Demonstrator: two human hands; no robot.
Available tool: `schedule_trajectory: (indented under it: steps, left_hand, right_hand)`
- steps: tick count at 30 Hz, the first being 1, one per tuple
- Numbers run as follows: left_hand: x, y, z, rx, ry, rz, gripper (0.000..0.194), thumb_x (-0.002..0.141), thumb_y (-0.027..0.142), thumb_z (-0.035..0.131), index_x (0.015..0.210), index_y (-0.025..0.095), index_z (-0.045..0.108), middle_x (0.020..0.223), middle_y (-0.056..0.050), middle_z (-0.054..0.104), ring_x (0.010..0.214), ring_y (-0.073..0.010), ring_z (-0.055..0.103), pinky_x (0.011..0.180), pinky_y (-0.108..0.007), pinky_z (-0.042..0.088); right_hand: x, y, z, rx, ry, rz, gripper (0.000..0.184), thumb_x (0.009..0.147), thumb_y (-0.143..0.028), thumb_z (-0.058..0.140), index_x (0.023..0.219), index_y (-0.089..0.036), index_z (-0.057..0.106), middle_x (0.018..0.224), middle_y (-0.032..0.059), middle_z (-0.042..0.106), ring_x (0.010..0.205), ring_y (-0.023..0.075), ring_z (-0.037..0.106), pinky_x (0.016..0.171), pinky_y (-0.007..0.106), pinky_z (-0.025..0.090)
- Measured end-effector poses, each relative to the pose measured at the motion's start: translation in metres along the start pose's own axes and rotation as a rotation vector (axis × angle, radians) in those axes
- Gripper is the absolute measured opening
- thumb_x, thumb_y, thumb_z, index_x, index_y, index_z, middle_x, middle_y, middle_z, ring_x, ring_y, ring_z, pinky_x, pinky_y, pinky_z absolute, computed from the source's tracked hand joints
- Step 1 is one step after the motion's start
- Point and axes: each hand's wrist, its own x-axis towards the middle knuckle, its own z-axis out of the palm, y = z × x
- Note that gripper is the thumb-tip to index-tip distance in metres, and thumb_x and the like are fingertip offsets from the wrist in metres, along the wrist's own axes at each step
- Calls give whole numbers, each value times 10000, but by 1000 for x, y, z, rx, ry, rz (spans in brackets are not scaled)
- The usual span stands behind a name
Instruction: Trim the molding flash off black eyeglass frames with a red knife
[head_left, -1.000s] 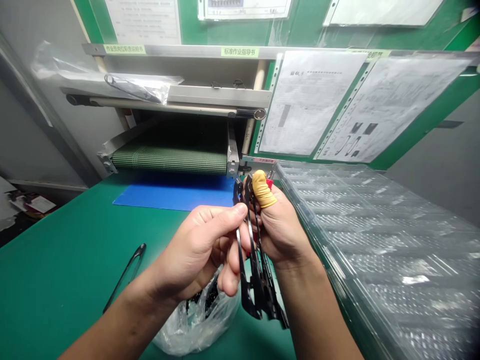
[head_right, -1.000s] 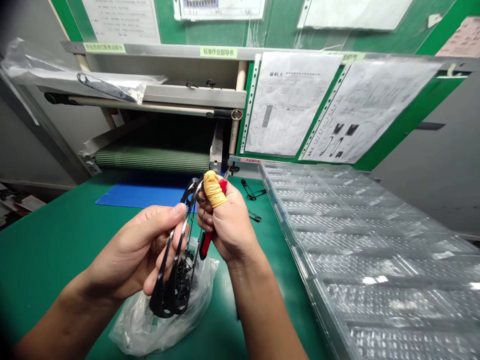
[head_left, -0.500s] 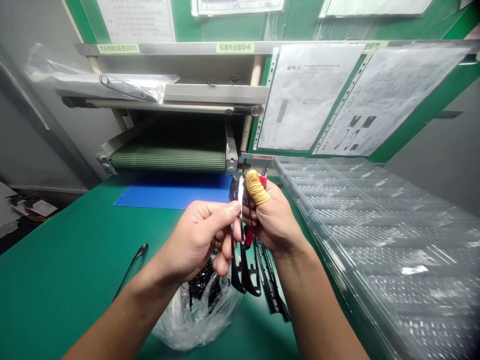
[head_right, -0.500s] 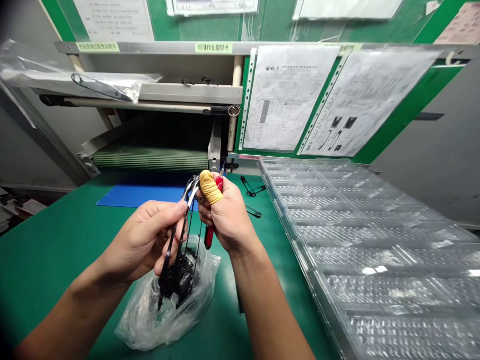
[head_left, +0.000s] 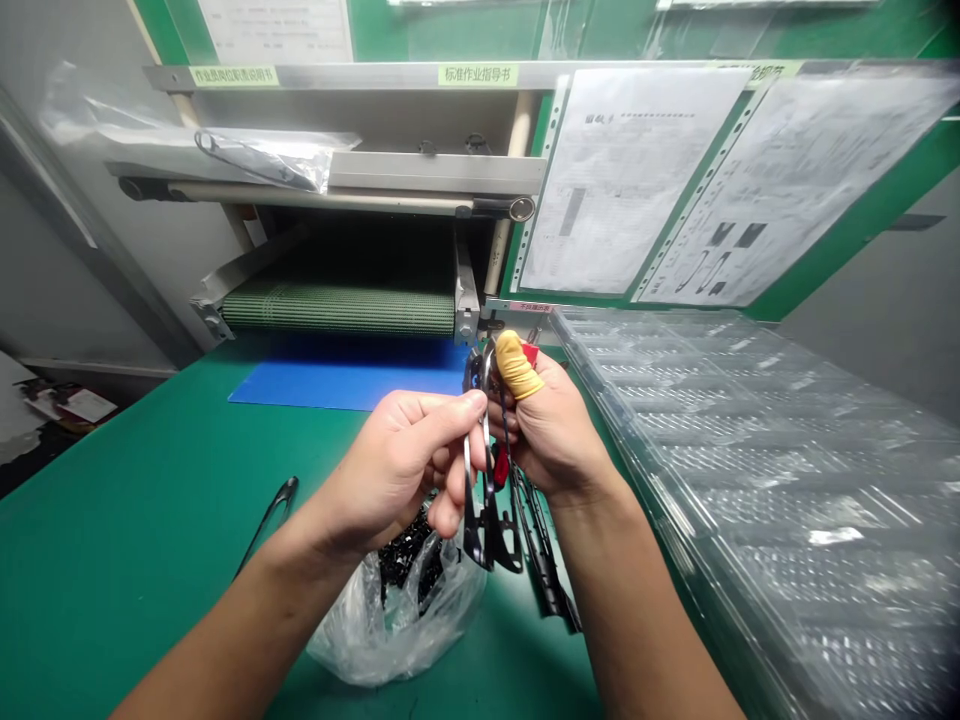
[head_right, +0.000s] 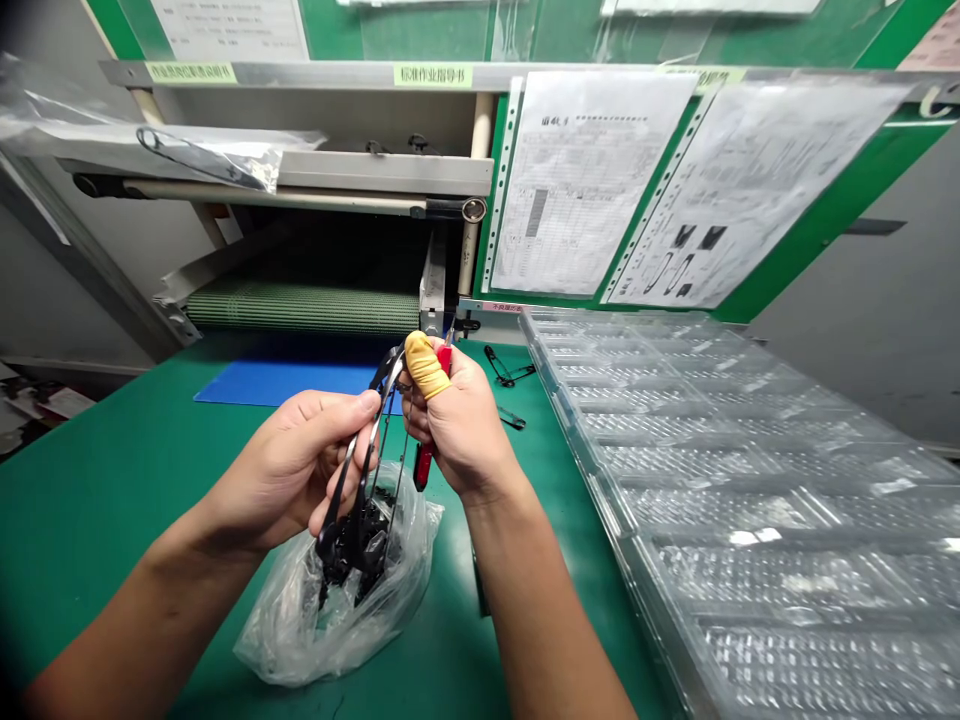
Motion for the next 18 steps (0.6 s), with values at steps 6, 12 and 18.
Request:
schedule_trajectory:
  steps: [6, 12, 18]
  left_hand:
    - [-1, 0, -1, 10, -3, -3, 391, 885, 358, 539, 579, 122, 595, 371, 31, 522, 258, -45, 443, 287, -97, 340]
    - [-2, 1, 1, 9, -14, 1, 391, 883, 355, 541, 574, 121, 596, 368, 26, 518, 262, -51, 444, 285, -101, 332]
    - [0, 1, 1, -36, -19, 19, 392, 892, 342, 528, 579, 115, 595, 379, 23, 532, 256, -39, 426, 291, -100, 337]
  right_hand:
    - [-2, -1, 0, -1, -5, -13, 396, 737, -431, 758, 670, -204, 440, 509, -102, 366, 374, 29, 228, 319, 149, 179]
    - [-2, -1, 1, -14, 5, -8, 413, 716, -458, 766, 666, -206, 443, 495, -102, 366, 369, 32, 238, 317, 152, 190]
    - [-1, 3, 3, 21, 27, 42, 438, 691, -470, 784, 694, -211, 430, 493, -108, 381, 349, 26, 248, 310, 149, 179]
